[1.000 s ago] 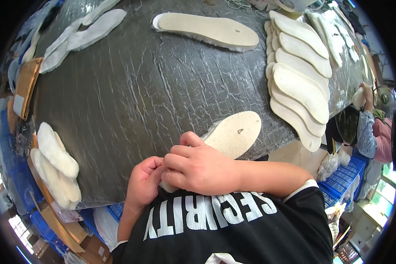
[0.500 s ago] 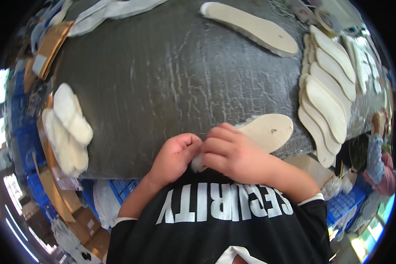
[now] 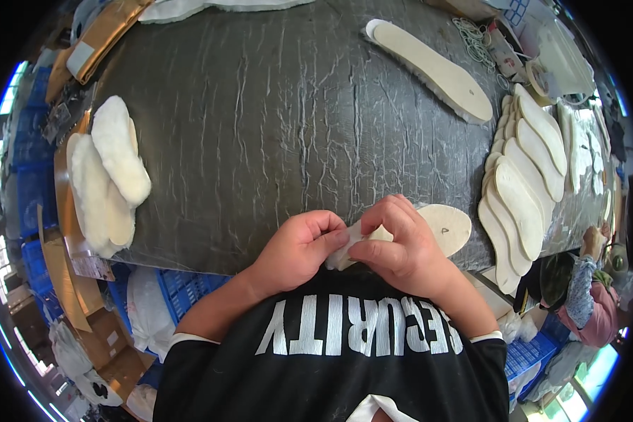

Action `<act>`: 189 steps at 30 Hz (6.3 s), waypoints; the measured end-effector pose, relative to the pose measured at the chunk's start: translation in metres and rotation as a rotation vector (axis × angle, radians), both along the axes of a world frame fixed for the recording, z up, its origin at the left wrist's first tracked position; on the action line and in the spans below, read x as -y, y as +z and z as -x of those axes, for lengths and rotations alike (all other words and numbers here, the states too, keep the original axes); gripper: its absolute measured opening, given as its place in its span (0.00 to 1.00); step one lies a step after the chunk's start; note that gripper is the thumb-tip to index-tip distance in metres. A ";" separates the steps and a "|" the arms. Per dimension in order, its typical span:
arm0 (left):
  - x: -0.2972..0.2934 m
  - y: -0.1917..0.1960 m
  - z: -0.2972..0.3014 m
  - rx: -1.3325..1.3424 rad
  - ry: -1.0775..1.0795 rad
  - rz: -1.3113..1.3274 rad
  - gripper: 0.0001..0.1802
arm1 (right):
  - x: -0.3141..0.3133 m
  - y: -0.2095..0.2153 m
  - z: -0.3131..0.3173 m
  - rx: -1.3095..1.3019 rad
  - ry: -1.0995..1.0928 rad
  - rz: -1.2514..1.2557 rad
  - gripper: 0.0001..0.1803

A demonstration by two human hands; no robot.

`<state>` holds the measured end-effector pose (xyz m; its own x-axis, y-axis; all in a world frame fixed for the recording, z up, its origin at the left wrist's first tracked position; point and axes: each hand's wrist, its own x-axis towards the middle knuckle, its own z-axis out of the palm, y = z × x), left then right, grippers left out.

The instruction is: Assembling and lining shoe insoles by hand at a manufacturing workstation.

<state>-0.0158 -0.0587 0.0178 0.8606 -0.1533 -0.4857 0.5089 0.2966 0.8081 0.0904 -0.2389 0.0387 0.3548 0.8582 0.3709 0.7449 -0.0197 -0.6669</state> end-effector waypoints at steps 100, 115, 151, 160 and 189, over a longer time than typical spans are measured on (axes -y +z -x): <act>-0.054 -0.014 -0.073 0.259 0.234 -1.140 0.21 | 0.192 0.022 0.068 -0.589 -0.987 -0.398 0.18; -0.042 -0.036 -0.044 0.631 0.583 -0.786 0.15 | 0.172 0.061 0.023 -0.700 -0.677 -0.640 0.19; -0.087 -0.021 0.026 0.836 0.149 -1.730 0.10 | 0.138 0.053 -0.018 -0.951 -0.173 -1.037 0.14; -0.084 -0.046 0.039 0.668 0.572 -1.115 0.16 | 0.143 0.051 -0.024 -1.072 -0.129 -1.075 0.11; -0.111 0.023 0.075 0.318 0.432 -1.288 0.23 | 0.045 0.051 -0.003 -0.766 -0.240 -0.646 0.21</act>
